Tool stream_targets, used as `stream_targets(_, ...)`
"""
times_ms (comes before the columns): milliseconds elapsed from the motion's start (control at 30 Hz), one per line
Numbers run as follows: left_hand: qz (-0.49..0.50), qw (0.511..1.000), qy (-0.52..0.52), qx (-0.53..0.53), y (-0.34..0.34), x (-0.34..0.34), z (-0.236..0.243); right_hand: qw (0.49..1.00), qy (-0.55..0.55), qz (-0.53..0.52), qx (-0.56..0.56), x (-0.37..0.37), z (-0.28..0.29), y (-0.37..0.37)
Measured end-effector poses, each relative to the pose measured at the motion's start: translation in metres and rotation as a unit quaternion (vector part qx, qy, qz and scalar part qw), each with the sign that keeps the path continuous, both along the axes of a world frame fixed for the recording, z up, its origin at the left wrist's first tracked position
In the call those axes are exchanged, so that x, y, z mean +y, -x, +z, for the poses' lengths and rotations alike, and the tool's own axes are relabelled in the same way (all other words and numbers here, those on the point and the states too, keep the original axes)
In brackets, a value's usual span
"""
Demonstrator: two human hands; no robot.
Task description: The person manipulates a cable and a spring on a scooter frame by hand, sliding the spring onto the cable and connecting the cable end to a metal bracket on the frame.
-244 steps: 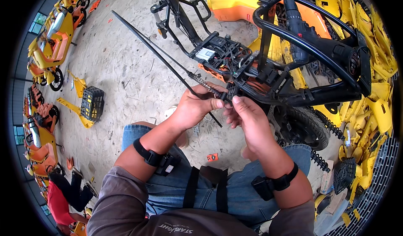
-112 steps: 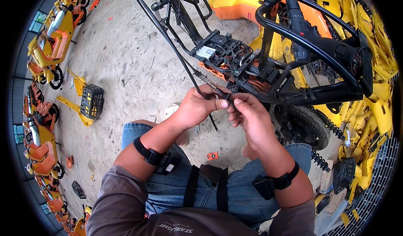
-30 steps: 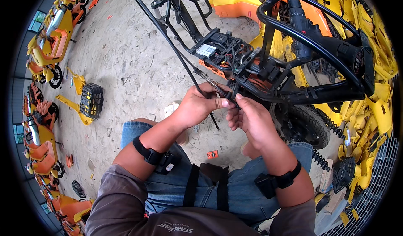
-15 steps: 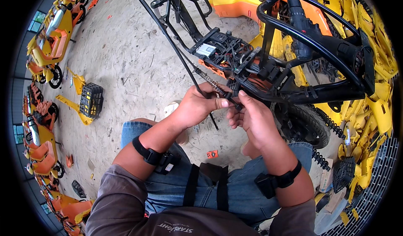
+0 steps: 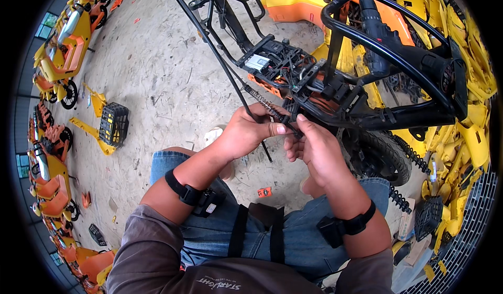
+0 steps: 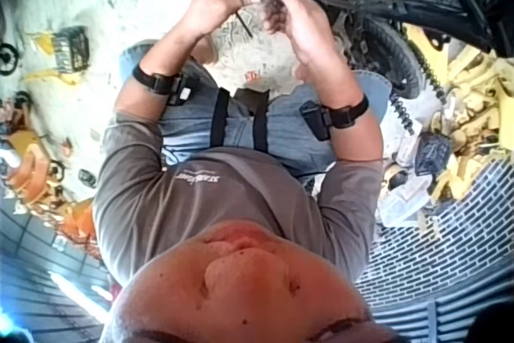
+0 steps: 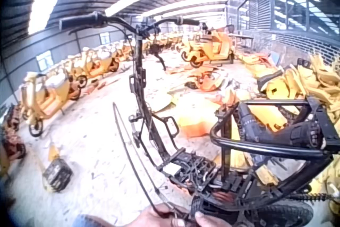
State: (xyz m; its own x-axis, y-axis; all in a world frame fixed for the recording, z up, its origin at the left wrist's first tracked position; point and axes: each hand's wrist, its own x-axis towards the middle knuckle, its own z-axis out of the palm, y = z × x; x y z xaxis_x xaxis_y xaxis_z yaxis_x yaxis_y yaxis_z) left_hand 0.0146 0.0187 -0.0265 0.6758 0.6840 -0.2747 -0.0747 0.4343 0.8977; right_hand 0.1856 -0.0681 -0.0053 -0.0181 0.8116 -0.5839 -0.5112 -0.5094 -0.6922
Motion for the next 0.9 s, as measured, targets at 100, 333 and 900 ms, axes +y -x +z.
stream_targets(100, -0.004, 1.0, -0.017, 0.026, 0.001, 0.0, 0.0, 1.0, -0.002, -0.027, -0.015, 0.002, 0.002, -0.006)
stream_targets(333, 0.001, 1.0, 0.018, -0.014, -0.001, 0.0, 0.001, 1.0, 0.005, -0.007, -0.014, 0.002, -0.003, -0.001)
stream_targets(900, 0.007, 1.0, 0.01, -0.002, -0.001, 0.0, 0.0, 1.0, 0.0, 0.006, -0.021, 0.001, -0.004, 0.0)
